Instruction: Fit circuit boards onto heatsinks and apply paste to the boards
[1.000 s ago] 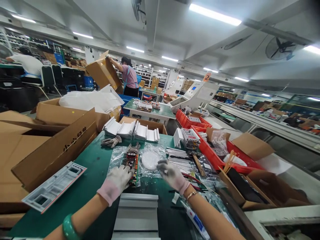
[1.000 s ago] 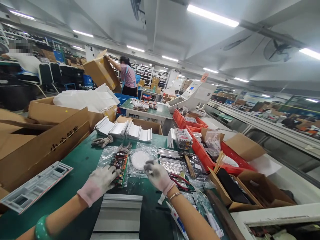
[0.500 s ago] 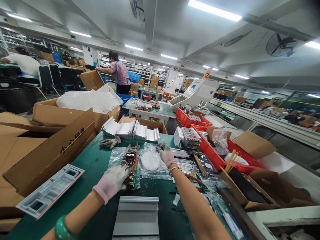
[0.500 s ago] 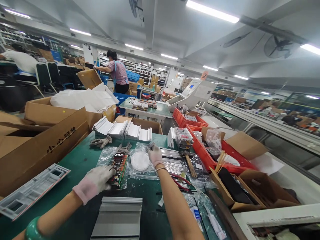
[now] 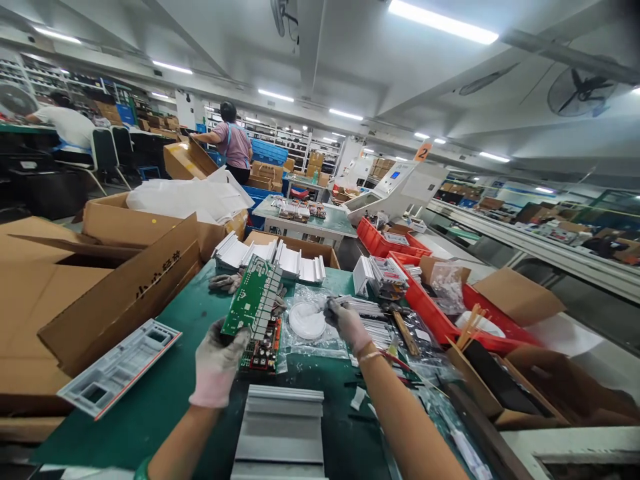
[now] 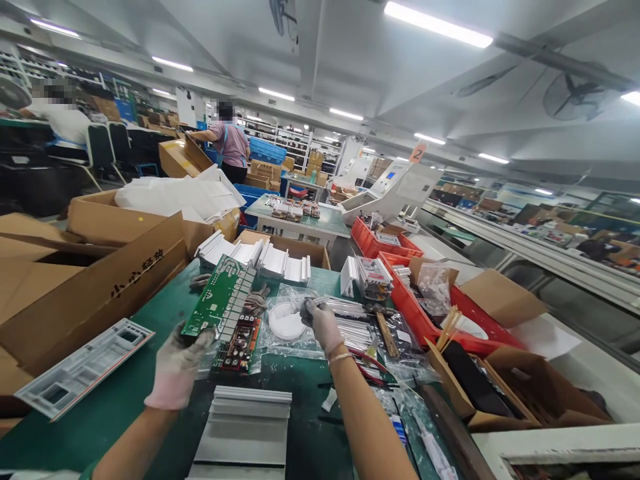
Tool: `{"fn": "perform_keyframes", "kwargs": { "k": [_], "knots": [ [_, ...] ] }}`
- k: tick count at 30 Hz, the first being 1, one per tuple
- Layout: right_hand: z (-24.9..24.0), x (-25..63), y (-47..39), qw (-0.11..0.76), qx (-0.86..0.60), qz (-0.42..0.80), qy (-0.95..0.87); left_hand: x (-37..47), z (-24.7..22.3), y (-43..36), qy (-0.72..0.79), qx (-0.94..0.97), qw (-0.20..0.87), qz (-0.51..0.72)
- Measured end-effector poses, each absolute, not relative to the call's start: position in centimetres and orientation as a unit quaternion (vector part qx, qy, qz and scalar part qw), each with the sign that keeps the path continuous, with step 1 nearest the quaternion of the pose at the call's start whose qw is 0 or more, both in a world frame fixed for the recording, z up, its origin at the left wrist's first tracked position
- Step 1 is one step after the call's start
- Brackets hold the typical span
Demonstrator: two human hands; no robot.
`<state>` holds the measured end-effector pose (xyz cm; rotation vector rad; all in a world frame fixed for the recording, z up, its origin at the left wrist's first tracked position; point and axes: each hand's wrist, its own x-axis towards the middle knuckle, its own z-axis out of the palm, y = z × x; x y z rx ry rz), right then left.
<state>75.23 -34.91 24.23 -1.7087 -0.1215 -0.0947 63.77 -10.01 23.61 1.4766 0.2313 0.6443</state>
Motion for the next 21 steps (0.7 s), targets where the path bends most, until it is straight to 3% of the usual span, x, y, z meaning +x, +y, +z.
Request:
{"fn": "perform_keyframes", "kwargs": {
  "k": [7, 13, 21],
  "knots": [
    [27.0, 66.8, -33.5, 0.733, -0.671, -0.091, -0.07, 61.5, 23.8, -12.8, 0.139, 0.53, 0.823, 0.152],
    [28.2, 61.7, -32.3, 0.558, -0.739, -0.296, -0.235, 60.5, 24.2, -13.9, 0.144, 0.513, 0.835, 0.139],
    [28.8, 59.7, -33.1, 0.405, -0.727, -0.349, -0.431, 59.4, 25.4, -13.9, 0.156, 0.549, 0.81, 0.138]
  ]
}}
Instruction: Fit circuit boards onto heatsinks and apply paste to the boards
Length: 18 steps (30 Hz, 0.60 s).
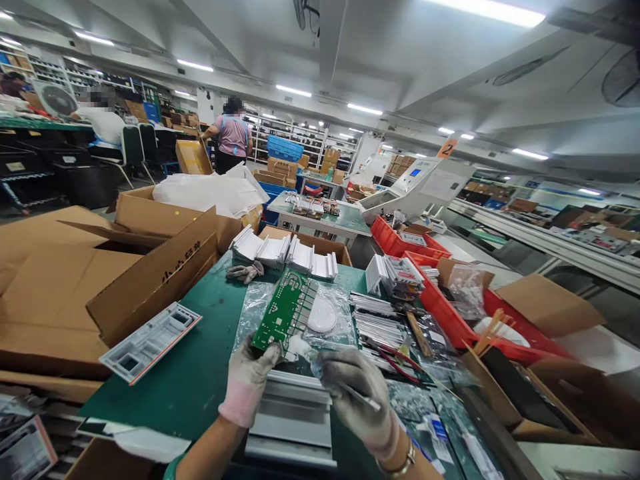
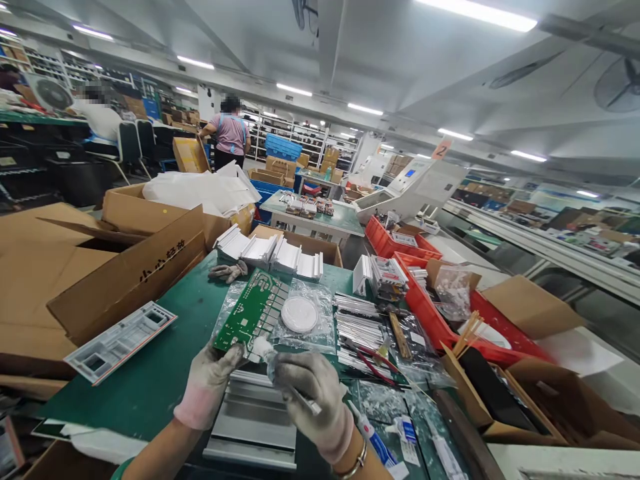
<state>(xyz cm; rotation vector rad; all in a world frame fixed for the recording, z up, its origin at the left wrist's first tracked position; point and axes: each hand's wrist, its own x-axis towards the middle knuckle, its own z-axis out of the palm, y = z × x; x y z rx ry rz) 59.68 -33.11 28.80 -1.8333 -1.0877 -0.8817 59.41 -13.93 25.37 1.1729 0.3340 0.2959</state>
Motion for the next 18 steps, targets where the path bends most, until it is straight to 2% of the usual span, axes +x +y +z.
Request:
{"fn": "perform_keyframes", "kwargs": {
  "k": [14, 18],
  "knots": [
    [31.4, 64.9, -33.7, 0.387, -0.75, -0.47, -0.259, 57.6, 26.0, -13.1, 0.135, 0.617, 0.767, 0.117],
    [30.6, 64.8, -33.8, 0.371, -0.755, -0.484, -0.243, 57.2, 25.9, -13.1, 0.138, 0.62, 0.761, 0.131]
  ]
}}
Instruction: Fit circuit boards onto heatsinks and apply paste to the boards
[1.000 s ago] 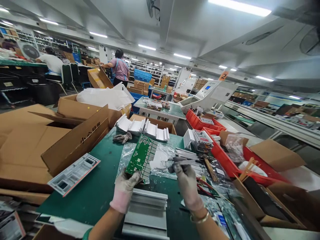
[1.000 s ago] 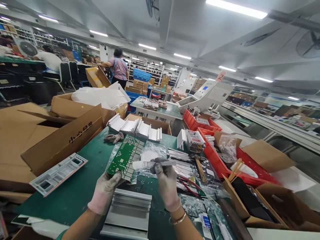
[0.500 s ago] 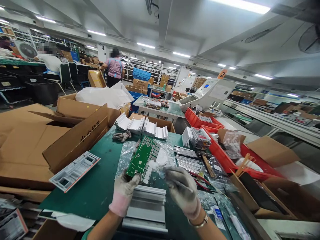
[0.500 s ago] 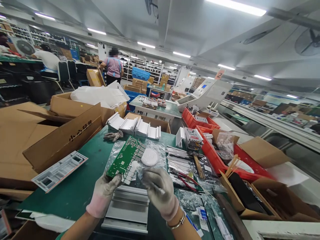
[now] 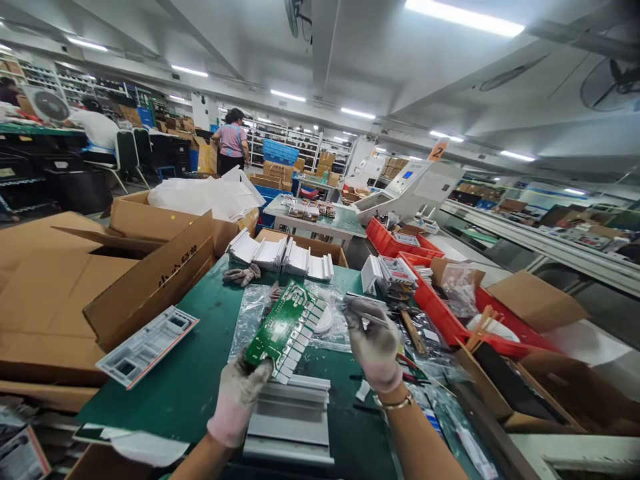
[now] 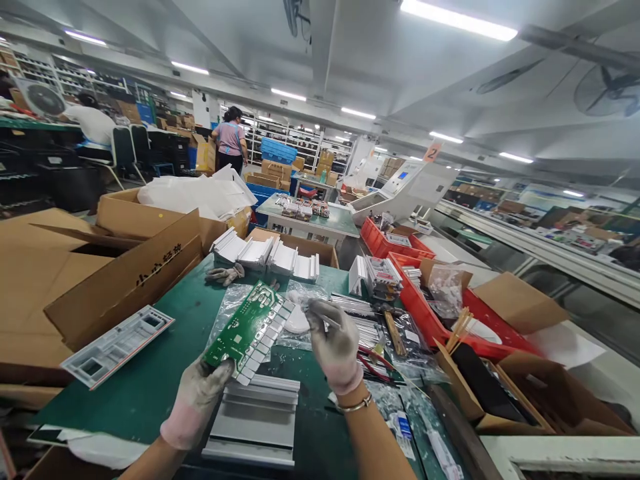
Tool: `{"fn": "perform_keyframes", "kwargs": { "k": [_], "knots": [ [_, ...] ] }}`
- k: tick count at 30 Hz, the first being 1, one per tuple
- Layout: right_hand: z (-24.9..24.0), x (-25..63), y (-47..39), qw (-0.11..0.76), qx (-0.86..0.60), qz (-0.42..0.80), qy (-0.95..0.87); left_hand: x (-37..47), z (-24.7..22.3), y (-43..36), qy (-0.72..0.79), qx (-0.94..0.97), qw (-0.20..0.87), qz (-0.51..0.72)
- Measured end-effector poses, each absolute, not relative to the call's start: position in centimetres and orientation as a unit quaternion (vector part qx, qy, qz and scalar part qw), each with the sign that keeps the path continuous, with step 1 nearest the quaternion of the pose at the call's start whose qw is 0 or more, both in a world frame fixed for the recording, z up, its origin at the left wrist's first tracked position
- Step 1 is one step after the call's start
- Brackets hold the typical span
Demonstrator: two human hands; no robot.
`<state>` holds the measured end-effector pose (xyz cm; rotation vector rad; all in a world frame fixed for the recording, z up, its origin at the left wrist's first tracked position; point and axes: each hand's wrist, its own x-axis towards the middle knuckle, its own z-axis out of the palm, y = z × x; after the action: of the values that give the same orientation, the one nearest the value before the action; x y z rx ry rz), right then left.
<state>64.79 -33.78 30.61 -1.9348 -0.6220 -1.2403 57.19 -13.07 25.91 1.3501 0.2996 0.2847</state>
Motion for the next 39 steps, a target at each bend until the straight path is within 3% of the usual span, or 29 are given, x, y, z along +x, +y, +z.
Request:
{"fn": "perform_keyframes", "kwargs": {
  "k": [4, 8, 15, 20, 28, 31, 39],
  "knots": [
    [29.2, 63.5, -34.7, 0.38, -0.731, -0.499, -0.269, 57.3, 25.8, -12.8, 0.133, 0.608, 0.768, 0.151],
    [29.5, 61.3, -35.5, 0.43, -0.7, -0.542, -0.178, 57.7, 25.5, -12.1, 0.129, 0.592, 0.779, 0.162],
    [30.3, 56.7, -33.6, 0.347, -0.723, -0.296, -0.519, 57.8, 25.5, -12.2, 0.114, 0.596, 0.782, 0.141],
    [29.3, 57.7, -33.6, 0.347, -0.733, -0.325, -0.487, 57.3, 25.4, -12.0, 0.127, 0.63, 0.754, 0.136],
    [27.8, 66.4, -35.3, 0.371, -0.77, -0.436, -0.282, 56.7, 24.9, -11.2, 0.142, 0.629, 0.754, 0.127],
    [26.3, 69.4, -36.3, 0.37, -0.797, -0.408, -0.247, 56.4, 24.4, -10.2, 0.163, 0.623, 0.753, 0.134],
    [21.4, 69.5, -38.8, 0.298, -0.847, -0.221, -0.38, 56.1, 23.8, -7.8, 0.184, 0.621, 0.748, 0.146]
  ]
}}
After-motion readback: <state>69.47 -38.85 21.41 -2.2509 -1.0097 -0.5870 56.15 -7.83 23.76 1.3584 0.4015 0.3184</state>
